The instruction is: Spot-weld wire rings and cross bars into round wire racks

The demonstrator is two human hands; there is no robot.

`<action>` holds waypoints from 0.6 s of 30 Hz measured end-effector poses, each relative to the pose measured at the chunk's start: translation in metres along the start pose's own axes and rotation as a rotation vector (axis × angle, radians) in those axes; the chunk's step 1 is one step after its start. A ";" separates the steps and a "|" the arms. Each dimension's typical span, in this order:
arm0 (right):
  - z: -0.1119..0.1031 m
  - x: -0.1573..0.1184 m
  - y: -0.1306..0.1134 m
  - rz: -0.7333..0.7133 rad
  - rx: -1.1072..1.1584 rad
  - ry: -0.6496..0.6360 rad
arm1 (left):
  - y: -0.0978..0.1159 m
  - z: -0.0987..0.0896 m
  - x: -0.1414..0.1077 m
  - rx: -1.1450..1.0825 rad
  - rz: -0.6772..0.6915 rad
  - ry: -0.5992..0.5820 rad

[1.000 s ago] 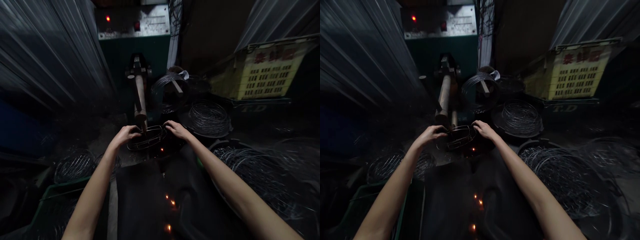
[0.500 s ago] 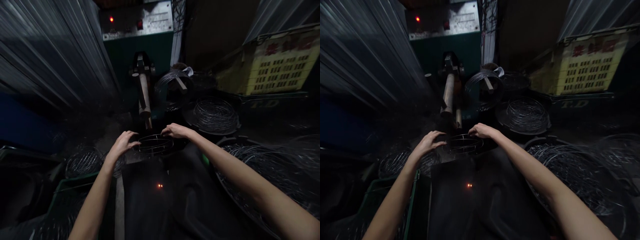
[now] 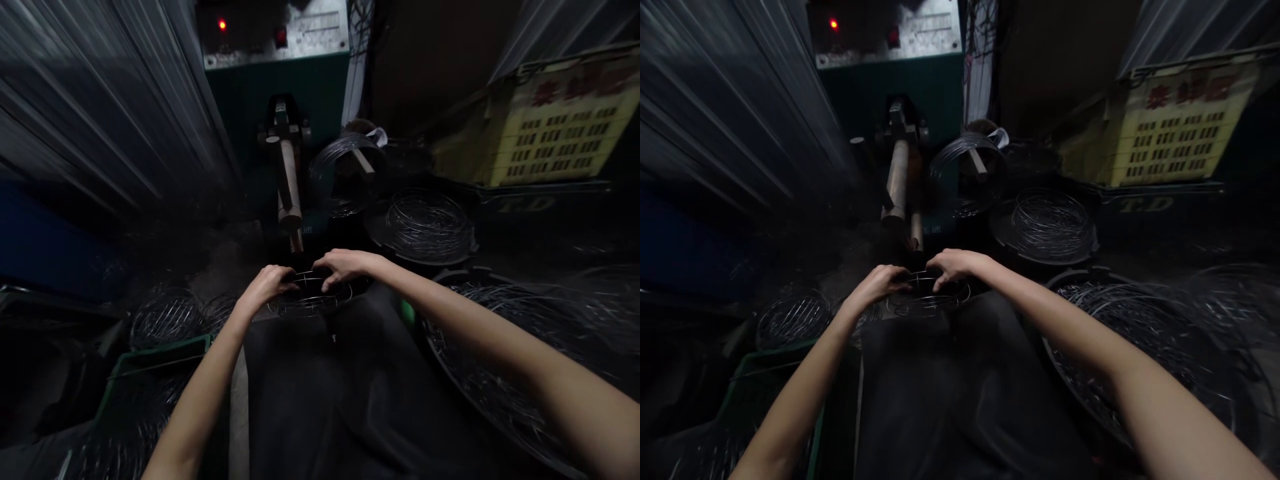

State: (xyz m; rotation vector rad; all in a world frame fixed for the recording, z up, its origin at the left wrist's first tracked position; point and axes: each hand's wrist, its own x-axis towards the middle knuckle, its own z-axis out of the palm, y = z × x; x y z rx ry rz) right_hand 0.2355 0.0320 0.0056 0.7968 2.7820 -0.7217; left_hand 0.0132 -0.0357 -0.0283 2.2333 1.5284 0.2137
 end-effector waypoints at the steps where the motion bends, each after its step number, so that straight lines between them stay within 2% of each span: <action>1: -0.002 0.001 -0.003 0.012 -0.041 -0.022 | -0.001 -0.001 0.001 0.007 0.000 -0.001; 7: -0.011 0.006 -0.011 -0.070 -0.087 -0.056 | -0.001 -0.006 0.000 0.065 0.014 0.036; 18: -0.013 0.006 -0.010 -0.091 -0.014 -0.020 | 0.004 -0.023 -0.004 0.085 0.013 0.012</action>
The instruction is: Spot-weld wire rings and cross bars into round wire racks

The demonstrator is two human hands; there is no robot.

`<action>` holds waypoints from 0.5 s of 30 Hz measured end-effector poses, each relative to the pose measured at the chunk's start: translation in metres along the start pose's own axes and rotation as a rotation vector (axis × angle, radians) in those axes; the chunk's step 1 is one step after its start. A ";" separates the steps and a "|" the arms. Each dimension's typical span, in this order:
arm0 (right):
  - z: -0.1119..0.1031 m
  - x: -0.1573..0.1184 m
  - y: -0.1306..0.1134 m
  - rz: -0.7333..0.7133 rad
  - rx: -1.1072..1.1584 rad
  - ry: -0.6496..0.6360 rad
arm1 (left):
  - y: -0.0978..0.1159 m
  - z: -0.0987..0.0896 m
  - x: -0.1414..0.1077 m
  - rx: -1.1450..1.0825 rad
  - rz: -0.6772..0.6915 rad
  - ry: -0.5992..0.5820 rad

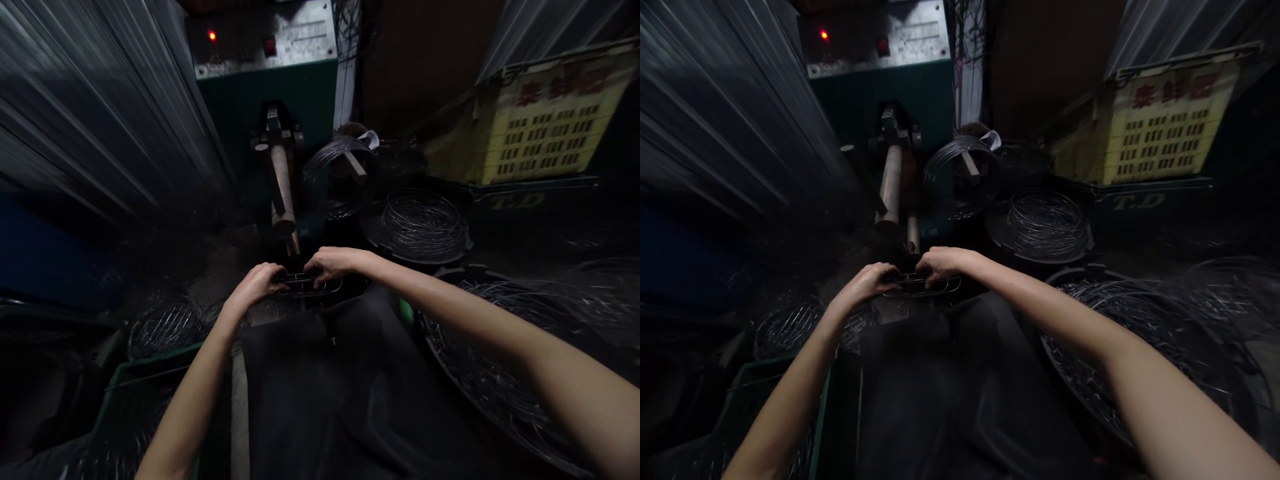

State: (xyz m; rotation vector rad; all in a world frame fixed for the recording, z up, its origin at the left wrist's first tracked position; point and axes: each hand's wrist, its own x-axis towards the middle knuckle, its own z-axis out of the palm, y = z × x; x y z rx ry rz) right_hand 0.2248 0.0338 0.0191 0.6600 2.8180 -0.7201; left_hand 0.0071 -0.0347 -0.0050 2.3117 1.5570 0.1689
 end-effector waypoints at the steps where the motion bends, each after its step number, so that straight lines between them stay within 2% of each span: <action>1: 0.000 0.000 0.000 0.004 -0.002 0.009 | 0.001 -0.002 -0.001 -0.012 0.001 -0.003; 7: -0.003 -0.003 0.004 -0.002 0.003 0.048 | 0.004 -0.012 0.002 -0.107 0.010 -0.009; 15: -0.008 -0.004 0.022 0.028 0.036 0.112 | 0.001 -0.017 0.016 -0.222 -0.004 -0.019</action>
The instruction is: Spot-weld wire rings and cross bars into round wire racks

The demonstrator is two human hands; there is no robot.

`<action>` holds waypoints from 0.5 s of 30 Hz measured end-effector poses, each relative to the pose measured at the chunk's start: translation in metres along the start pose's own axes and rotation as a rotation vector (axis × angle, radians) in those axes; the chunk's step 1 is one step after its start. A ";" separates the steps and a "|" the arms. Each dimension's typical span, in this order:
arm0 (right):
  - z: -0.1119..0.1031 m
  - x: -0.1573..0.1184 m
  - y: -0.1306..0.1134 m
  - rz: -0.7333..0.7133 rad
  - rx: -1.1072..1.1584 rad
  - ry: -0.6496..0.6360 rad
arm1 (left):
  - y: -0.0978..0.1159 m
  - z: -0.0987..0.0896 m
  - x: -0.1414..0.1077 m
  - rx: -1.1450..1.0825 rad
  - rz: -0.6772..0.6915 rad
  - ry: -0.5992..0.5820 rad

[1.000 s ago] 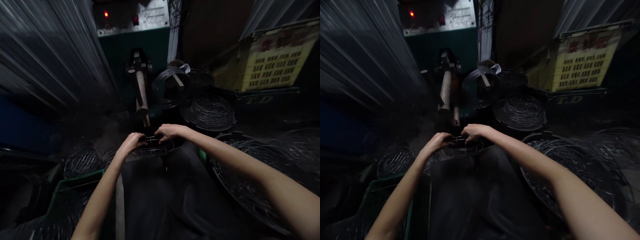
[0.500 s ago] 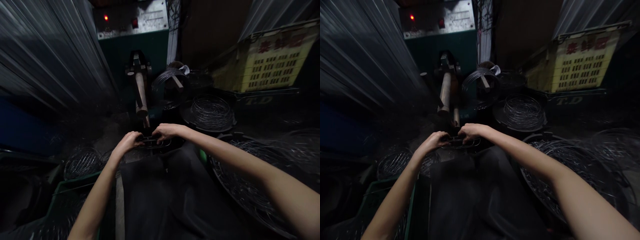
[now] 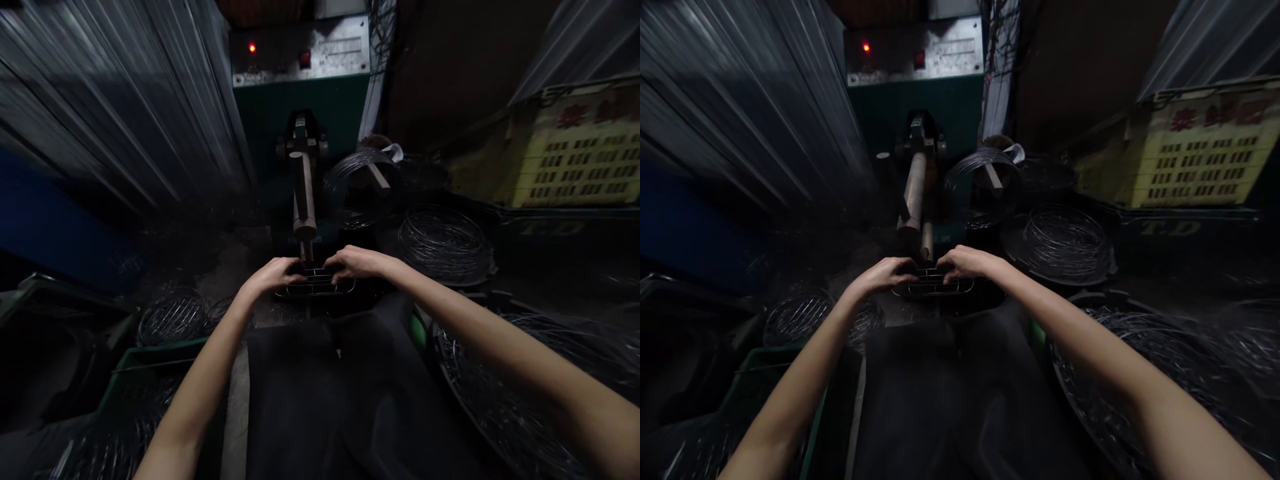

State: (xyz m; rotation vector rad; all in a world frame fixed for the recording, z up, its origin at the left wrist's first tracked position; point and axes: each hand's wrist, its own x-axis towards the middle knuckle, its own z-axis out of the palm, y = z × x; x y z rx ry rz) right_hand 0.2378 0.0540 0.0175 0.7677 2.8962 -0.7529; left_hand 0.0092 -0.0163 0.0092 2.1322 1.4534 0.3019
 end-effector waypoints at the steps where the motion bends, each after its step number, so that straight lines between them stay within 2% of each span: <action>1: -0.002 0.001 0.001 -0.001 0.000 0.004 | 0.000 0.000 0.001 -0.007 -0.001 0.010; 5: -0.009 0.006 0.001 -0.001 -0.009 -0.007 | -0.004 0.000 0.003 0.011 -0.005 0.063; 15: -0.013 0.022 0.007 -0.020 -0.015 -0.010 | -0.015 -0.003 0.005 -0.062 -0.059 0.111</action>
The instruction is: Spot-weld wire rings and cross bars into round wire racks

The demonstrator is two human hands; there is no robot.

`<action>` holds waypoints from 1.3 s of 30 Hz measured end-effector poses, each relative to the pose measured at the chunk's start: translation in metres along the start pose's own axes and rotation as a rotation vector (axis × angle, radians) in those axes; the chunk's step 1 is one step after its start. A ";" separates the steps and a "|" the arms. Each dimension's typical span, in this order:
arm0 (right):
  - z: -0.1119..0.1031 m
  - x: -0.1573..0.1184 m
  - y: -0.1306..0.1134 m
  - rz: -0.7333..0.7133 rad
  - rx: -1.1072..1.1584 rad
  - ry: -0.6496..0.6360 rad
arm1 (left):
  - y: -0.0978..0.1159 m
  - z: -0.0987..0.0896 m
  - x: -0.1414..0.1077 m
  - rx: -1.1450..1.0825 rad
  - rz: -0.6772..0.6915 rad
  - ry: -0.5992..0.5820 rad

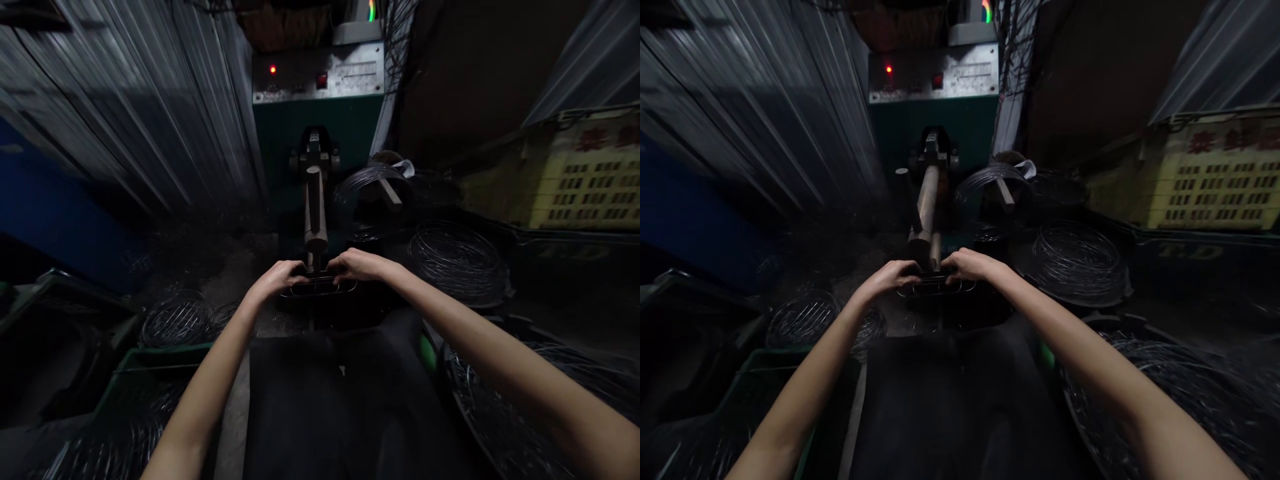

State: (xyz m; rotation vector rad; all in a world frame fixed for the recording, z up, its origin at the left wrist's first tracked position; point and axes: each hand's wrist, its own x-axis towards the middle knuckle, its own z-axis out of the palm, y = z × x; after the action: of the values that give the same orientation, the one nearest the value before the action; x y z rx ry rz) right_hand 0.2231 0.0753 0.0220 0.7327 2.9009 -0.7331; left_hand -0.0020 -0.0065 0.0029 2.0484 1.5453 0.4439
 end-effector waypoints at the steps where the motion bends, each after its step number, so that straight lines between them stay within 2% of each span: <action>1: -0.001 0.001 0.001 -0.003 -0.002 0.002 | 0.000 -0.001 0.001 -0.003 -0.005 0.004; 15: -0.007 0.008 0.001 0.016 -0.028 0.002 | 0.001 -0.008 0.010 -0.047 -0.053 -0.023; 27: -0.001 0.014 0.007 0.034 -0.045 0.016 | -0.002 -0.009 0.014 -0.025 -0.072 -0.075; 30: -0.002 0.004 0.019 0.035 -0.005 0.079 | 0.001 -0.010 0.014 0.013 -0.069 -0.059; 33: 0.003 -0.013 0.038 0.104 -0.001 0.143 | 0.003 -0.009 0.012 0.028 -0.037 -0.045; 36: 0.014 -0.026 0.053 0.190 -0.056 0.106 | 0.001 -0.007 0.008 0.007 0.005 -0.035; 39: 0.023 -0.028 0.062 0.182 -0.066 0.084 | -0.004 -0.003 0.004 -0.022 0.019 -0.018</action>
State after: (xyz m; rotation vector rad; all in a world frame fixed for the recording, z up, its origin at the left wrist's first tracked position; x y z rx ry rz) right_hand 0.2753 0.1003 -0.0201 1.0261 2.8647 -0.5979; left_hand -0.0051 -0.0013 0.0027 2.0470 1.5050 0.4461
